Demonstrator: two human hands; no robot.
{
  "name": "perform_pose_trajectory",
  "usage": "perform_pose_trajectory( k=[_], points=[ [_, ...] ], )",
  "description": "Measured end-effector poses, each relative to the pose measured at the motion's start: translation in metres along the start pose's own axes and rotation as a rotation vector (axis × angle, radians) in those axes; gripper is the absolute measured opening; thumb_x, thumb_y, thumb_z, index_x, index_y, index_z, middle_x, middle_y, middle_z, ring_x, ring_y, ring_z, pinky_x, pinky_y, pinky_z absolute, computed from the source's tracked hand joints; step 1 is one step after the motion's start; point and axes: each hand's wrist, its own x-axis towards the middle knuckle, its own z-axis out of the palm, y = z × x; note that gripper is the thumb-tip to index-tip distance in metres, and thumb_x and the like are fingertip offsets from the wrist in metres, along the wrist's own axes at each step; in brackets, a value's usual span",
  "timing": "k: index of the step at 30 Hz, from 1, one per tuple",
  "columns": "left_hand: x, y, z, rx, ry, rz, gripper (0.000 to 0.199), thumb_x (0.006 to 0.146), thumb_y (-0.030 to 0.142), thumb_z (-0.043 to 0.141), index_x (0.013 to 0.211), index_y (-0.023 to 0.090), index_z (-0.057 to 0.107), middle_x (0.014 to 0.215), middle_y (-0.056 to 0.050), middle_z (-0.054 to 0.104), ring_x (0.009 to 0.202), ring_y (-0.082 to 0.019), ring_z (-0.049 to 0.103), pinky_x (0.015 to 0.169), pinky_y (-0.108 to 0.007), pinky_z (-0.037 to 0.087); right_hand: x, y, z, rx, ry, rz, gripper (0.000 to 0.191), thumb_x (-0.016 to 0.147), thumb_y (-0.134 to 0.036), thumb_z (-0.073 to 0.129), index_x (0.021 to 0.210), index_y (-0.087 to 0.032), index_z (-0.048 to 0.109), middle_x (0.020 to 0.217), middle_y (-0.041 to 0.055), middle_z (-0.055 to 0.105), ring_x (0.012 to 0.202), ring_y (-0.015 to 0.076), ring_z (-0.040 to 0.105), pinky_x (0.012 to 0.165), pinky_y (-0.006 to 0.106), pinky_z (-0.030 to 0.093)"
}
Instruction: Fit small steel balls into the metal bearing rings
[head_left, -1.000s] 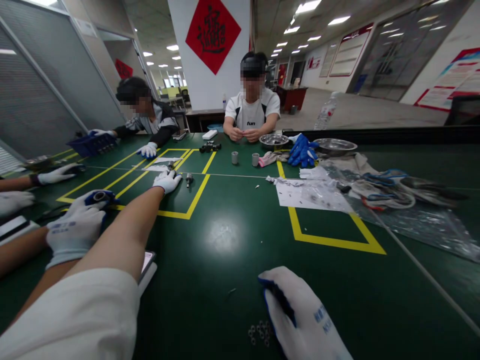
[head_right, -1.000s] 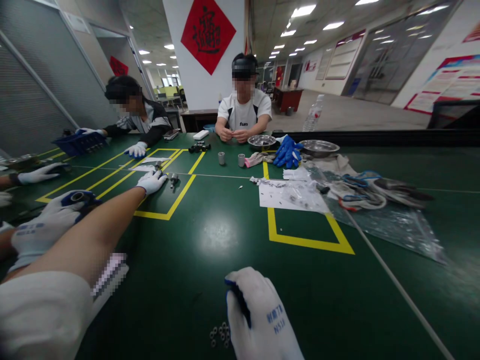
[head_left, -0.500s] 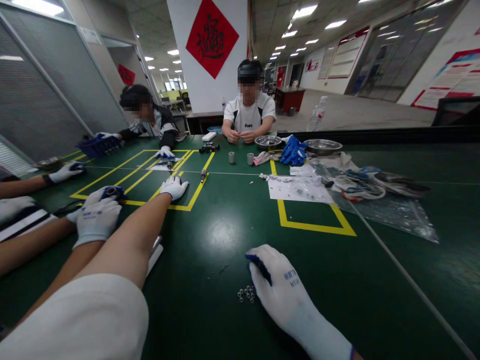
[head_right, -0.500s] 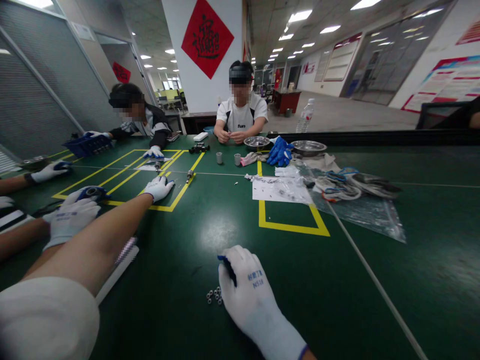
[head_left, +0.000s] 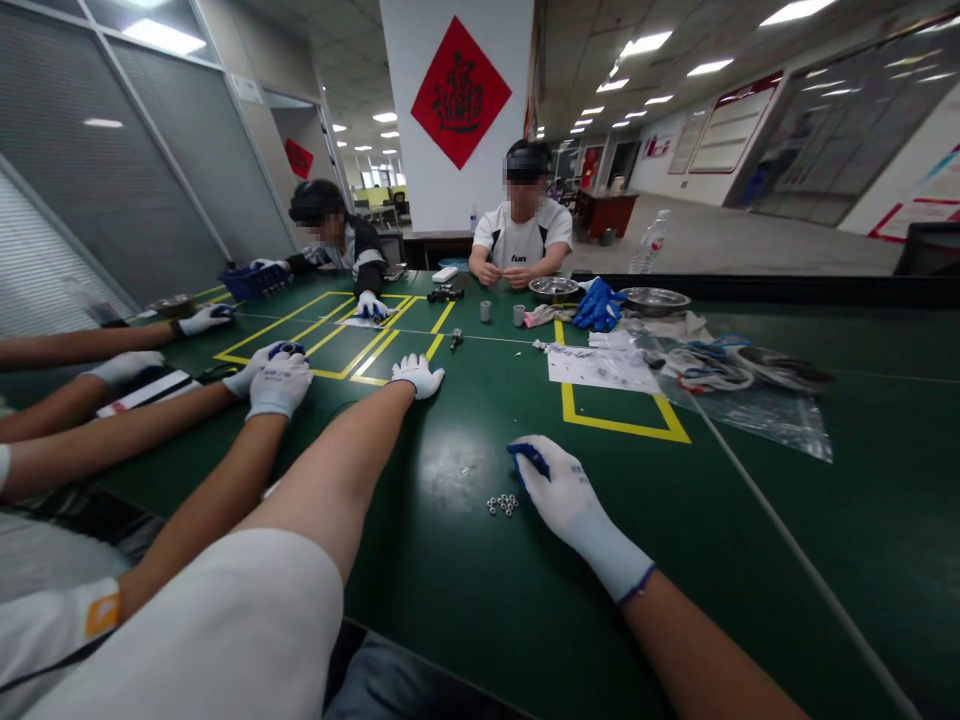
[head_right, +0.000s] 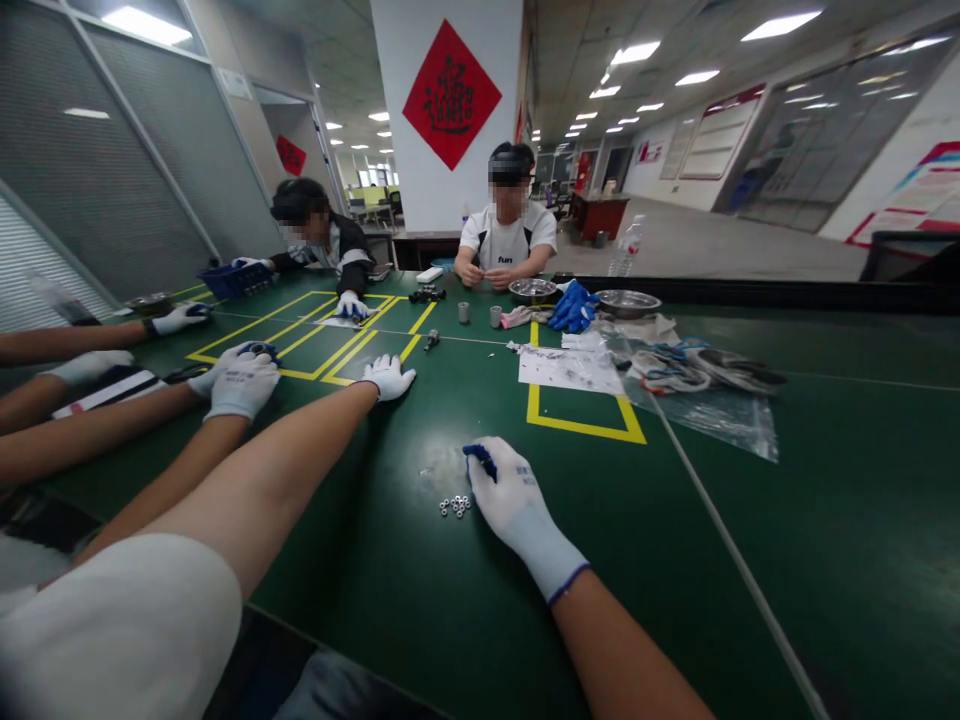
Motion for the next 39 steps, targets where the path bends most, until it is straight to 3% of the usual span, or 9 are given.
perform_pose_trajectory(
  k=[9, 14, 26, 34, 39],
  points=[
    [-0.048, 0.047, 0.007, -0.019, 0.022, 0.004, 0.087, 0.102, 0.063, 0.025, 0.166, 0.006, 0.032, 0.175, -0.026, 0.027, 0.163, -0.041, 0.024, 0.131, -0.057, 0.021, 0.003, 0.008, 0.000, 0.034, -0.010, 0.010, 0.023, 0.095, -0.028, 0.051, 0.103, -0.021, 0.072, 0.104, 0.0081, 0.077, 0.099, 0.0235, 0.074, 0.095, 0.039, 0.059],
    [-0.085, 0.064, 0.007, -0.036, 0.035, 0.105, 0.087, 0.103, 0.063, 0.029, 0.165, 0.003, 0.033, 0.174, -0.027, 0.028, 0.163, -0.039, 0.025, 0.132, -0.054, 0.019, 0.007, 0.014, 0.002, 0.038, 0.007, 0.011, 0.025, 0.095, -0.030, 0.052, 0.104, -0.022, 0.073, 0.104, 0.0077, 0.077, 0.094, 0.0236, 0.074, 0.093, 0.040, 0.060],
    [-0.186, 0.065, 0.001, -0.166, -0.087, 0.425, 0.080, 0.106, 0.062, 0.034, 0.166, 0.009, 0.037, 0.176, -0.022, 0.025, 0.165, -0.038, 0.019, 0.134, -0.055, 0.015, 0.006, 0.013, 0.000, 0.074, 0.066, -0.023, 0.027, 0.096, -0.029, 0.051, 0.111, -0.024, 0.073, 0.114, 0.0079, 0.079, 0.107, 0.0243, 0.075, 0.101, 0.041, 0.059],
    [-0.228, 0.059, -0.001, -0.351, -0.140, 0.562, 0.073, 0.106, 0.062, 0.036, 0.160, 0.015, 0.049, 0.174, -0.019, 0.034, 0.164, -0.036, 0.025, 0.133, -0.058, 0.020, 0.008, 0.020, -0.001, 0.128, 0.079, -0.007, 0.029, 0.099, -0.035, 0.047, 0.110, -0.025, 0.072, 0.117, 0.0082, 0.078, 0.107, 0.0257, 0.074, 0.098, 0.043, 0.060],
    [-0.248, 0.055, -0.004, -0.447, -0.194, 0.618, 0.071, 0.103, 0.059, 0.046, 0.161, 0.016, 0.049, 0.173, -0.018, 0.036, 0.163, -0.038, 0.026, 0.134, -0.060, 0.015, 0.008, 0.023, 0.000, 0.143, 0.077, -0.008, 0.033, 0.099, -0.040, 0.046, 0.111, -0.024, 0.071, 0.110, 0.0087, 0.078, 0.103, 0.0260, 0.074, 0.095, 0.043, 0.060]
  ],
)
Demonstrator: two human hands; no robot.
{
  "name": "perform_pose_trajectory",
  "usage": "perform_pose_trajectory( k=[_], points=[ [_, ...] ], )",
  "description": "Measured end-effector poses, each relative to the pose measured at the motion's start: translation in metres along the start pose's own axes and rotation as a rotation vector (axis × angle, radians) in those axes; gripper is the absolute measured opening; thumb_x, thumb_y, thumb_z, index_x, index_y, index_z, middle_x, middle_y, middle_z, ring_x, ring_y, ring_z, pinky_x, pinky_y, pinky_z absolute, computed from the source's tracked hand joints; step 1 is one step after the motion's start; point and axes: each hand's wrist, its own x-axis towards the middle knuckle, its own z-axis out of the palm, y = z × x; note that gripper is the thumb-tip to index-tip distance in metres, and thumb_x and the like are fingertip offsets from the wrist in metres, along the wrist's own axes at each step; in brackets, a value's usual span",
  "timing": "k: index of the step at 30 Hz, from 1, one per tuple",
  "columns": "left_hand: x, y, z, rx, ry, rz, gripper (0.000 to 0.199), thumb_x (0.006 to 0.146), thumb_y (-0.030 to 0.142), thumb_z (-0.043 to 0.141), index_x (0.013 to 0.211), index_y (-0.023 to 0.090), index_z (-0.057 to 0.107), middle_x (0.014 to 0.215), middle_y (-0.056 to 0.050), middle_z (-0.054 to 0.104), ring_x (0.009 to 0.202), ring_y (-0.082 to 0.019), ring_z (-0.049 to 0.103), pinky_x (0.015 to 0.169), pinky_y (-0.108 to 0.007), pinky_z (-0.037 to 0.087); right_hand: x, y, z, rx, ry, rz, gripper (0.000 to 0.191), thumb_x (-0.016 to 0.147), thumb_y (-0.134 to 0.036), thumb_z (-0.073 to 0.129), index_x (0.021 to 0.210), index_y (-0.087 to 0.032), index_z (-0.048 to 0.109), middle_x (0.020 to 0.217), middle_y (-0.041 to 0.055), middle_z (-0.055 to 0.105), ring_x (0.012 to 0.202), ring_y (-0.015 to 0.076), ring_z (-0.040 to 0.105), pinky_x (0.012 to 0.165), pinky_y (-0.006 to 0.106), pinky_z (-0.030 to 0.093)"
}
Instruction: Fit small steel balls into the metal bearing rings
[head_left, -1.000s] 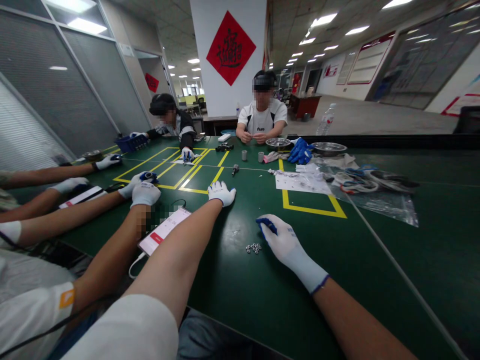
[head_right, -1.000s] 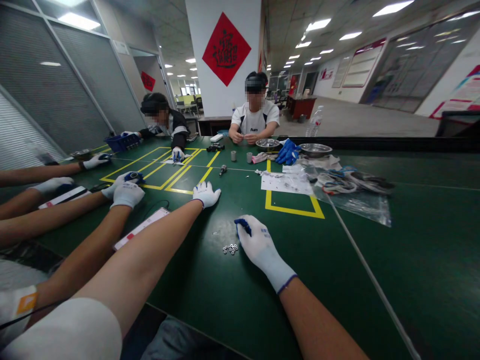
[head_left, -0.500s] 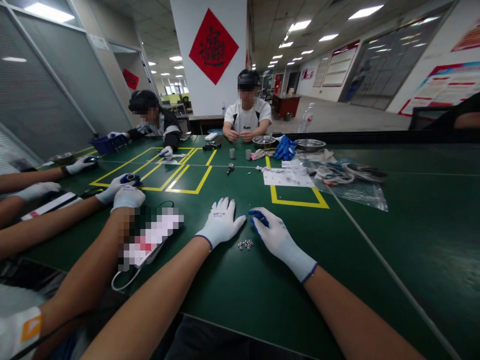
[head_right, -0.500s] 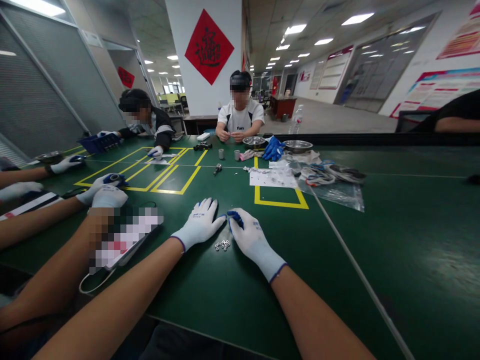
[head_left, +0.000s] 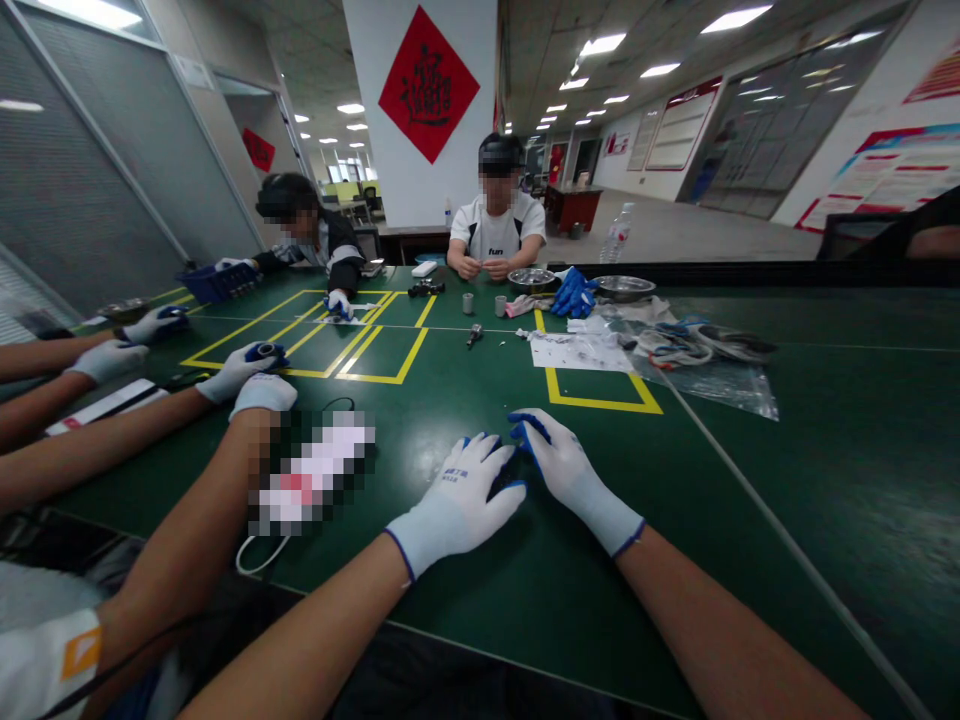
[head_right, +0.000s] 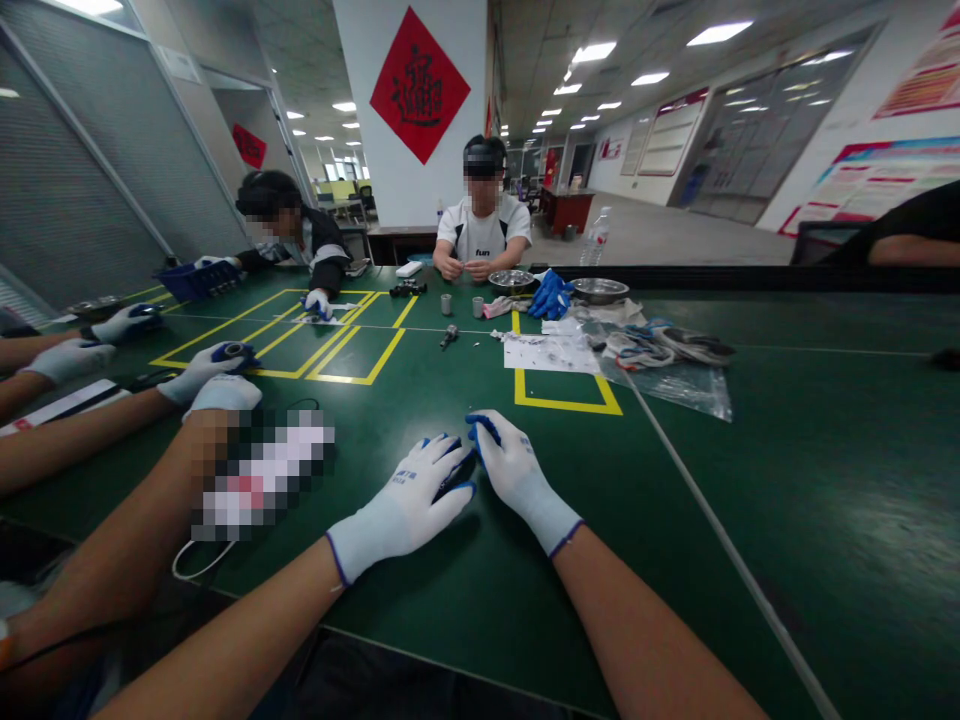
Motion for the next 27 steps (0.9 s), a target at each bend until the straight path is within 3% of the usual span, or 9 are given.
perform_pose_trajectory(
  k=[3, 7, 9, 12, 14, 16, 20, 23, 27],
  points=[
    [0.000, -0.006, -0.003, -0.232, 0.084, 0.038, 0.067, 0.101, 0.056, 0.051, 0.159, 0.021, 0.051, 0.167, -0.013, 0.048, 0.159, -0.034, 0.038, 0.134, -0.055, 0.021, 0.000, -0.001, 0.000, -0.013, 0.024, -0.007, 0.033, 0.098, -0.040, 0.046, 0.110, -0.024, 0.072, 0.111, 0.0085, 0.078, 0.106, 0.0265, 0.073, 0.098, 0.044, 0.058],
    [0.007, -0.024, -0.023, -0.650, 0.289, 0.009, 0.070, 0.105, 0.061, 0.035, 0.157, 0.017, 0.052, 0.160, -0.017, 0.056, 0.147, -0.032, 0.055, 0.127, -0.052, 0.038, -0.001, -0.002, 0.000, -0.003, 0.005, 0.051, 0.037, 0.100, -0.044, 0.044, 0.113, -0.024, 0.072, 0.103, 0.0081, 0.077, 0.095, 0.0251, 0.072, 0.090, 0.042, 0.060],
    [0.005, -0.032, -0.042, -0.571, 0.402, -0.027, 0.073, 0.105, 0.061, 0.031, 0.157, 0.015, 0.051, 0.160, -0.018, 0.056, 0.146, -0.033, 0.055, 0.125, -0.052, 0.041, -0.001, -0.002, 0.000, 0.018, 0.007, 0.053, 0.036, 0.100, -0.044, 0.044, 0.114, -0.023, 0.071, 0.100, 0.0075, 0.076, 0.090, 0.0234, 0.072, 0.084, 0.039, 0.060],
    [-0.009, -0.041, -0.078, -0.012, 0.544, -0.174, 0.070, 0.099, 0.058, 0.047, 0.154, 0.015, 0.053, 0.161, -0.017, 0.054, 0.152, -0.036, 0.047, 0.129, -0.054, 0.032, -0.001, -0.002, 0.002, 0.019, -0.007, 0.022, 0.035, 0.101, -0.042, 0.045, 0.114, -0.023, 0.071, 0.097, 0.0064, 0.075, 0.085, 0.0218, 0.071, 0.079, 0.036, 0.060],
    [-0.021, -0.049, -0.099, 0.395, 0.509, -0.315, 0.077, 0.091, 0.057, 0.059, 0.154, 0.013, 0.053, 0.161, -0.023, 0.052, 0.151, -0.045, 0.044, 0.126, -0.061, 0.031, -0.001, -0.001, 0.003, -0.023, -0.009, -0.015, 0.032, 0.101, -0.040, 0.047, 0.113, -0.023, 0.072, 0.097, 0.0060, 0.076, 0.087, 0.0220, 0.072, 0.082, 0.037, 0.060],
    [-0.032, -0.062, -0.113, 0.571, 0.354, -0.483, 0.088, 0.086, 0.059, 0.063, 0.159, 0.011, 0.047, 0.155, -0.027, 0.055, 0.141, -0.049, 0.053, 0.115, -0.062, 0.042, -0.001, -0.001, 0.004, -0.066, 0.006, -0.059, 0.028, 0.100, -0.035, 0.050, 0.111, -0.023, 0.073, 0.102, 0.0064, 0.077, 0.094, 0.0225, 0.073, 0.091, 0.038, 0.059],
    [-0.045, -0.089, -0.118, 0.547, 0.157, -0.733, 0.096, 0.079, 0.065, 0.068, 0.159, 0.017, 0.047, 0.145, -0.027, 0.062, 0.123, -0.048, 0.066, 0.098, -0.055, 0.052, -0.001, -0.005, 0.005, -0.142, -0.047, -0.124, 0.022, 0.097, -0.023, 0.056, 0.102, -0.022, 0.077, 0.109, 0.0082, 0.077, 0.104, 0.0234, 0.073, 0.099, 0.040, 0.058],
    [-0.047, -0.096, -0.119, 0.514, 0.144, -0.784, 0.094, 0.078, 0.062, 0.067, 0.158, 0.018, 0.046, 0.143, -0.027, 0.063, 0.119, -0.047, 0.069, 0.094, -0.052, 0.054, -0.003, -0.009, 0.004, -0.206, -0.123, -0.160, 0.020, 0.095, -0.018, 0.059, 0.096, -0.022, 0.079, 0.107, 0.0085, 0.076, 0.104, 0.0242, 0.072, 0.098, 0.041, 0.057],
    [-0.044, -0.090, -0.125, 0.498, 0.134, -0.850, 0.092, 0.082, 0.060, 0.062, 0.160, 0.016, 0.042, 0.148, -0.029, 0.060, 0.127, -0.048, 0.065, 0.098, -0.054, 0.053, -0.004, -0.010, 0.005, -0.250, -0.146, -0.179, 0.020, 0.092, -0.013, 0.063, 0.099, -0.022, 0.079, 0.110, 0.0083, 0.076, 0.109, 0.0250, 0.070, 0.103, 0.043, 0.055]
  ],
)
